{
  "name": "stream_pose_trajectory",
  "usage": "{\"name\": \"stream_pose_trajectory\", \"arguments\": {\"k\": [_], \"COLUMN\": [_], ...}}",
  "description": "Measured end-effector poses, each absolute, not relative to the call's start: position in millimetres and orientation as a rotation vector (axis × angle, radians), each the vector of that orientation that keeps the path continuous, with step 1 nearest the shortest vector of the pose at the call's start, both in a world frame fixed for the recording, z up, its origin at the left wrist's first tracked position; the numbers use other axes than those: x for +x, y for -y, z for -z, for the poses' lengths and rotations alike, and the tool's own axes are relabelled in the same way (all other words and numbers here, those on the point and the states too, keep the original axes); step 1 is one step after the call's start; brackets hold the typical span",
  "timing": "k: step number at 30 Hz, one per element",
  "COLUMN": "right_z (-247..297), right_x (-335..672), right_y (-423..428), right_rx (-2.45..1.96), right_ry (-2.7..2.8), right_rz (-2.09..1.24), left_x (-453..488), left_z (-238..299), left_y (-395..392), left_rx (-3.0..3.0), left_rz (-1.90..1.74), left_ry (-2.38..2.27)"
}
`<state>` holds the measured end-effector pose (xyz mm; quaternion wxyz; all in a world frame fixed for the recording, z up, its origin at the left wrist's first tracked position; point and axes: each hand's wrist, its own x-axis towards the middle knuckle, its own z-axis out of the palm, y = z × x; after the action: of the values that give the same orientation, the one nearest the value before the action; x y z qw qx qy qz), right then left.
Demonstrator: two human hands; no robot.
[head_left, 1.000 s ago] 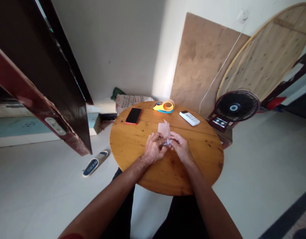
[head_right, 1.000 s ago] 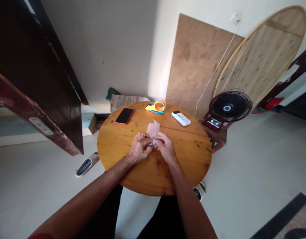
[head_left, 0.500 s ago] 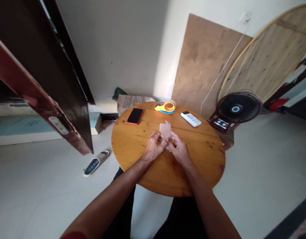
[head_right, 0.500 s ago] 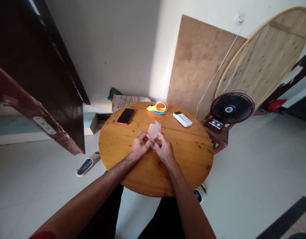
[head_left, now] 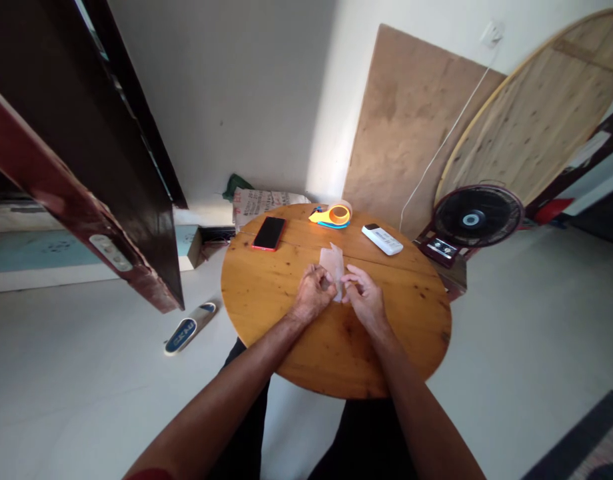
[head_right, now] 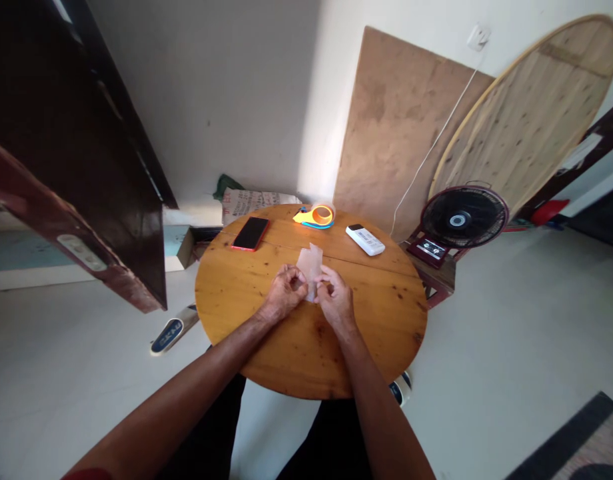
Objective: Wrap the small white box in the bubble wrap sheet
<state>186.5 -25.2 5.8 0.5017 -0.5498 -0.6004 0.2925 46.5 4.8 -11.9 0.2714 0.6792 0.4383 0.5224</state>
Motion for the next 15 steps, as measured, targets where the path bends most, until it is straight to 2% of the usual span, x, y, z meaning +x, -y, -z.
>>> {"name": "stream_pose_trajectory", "arguments": {"k": [5,15], "right_z": [0,-11], "right_x": [198,204], "right_y": [17,-2], "right_rx": [-1.358,-1.48], "right_ry": [1.311,1.763], "right_rz": [-0.579,-0.456], "left_x": [47,43], "left_z": [8,3], "left_y": [-3,-3], "left_rx": [1.861,1.965], "left_rz": [-1.369,-1.277], "left_ry": [-1.24,-1.229]}}
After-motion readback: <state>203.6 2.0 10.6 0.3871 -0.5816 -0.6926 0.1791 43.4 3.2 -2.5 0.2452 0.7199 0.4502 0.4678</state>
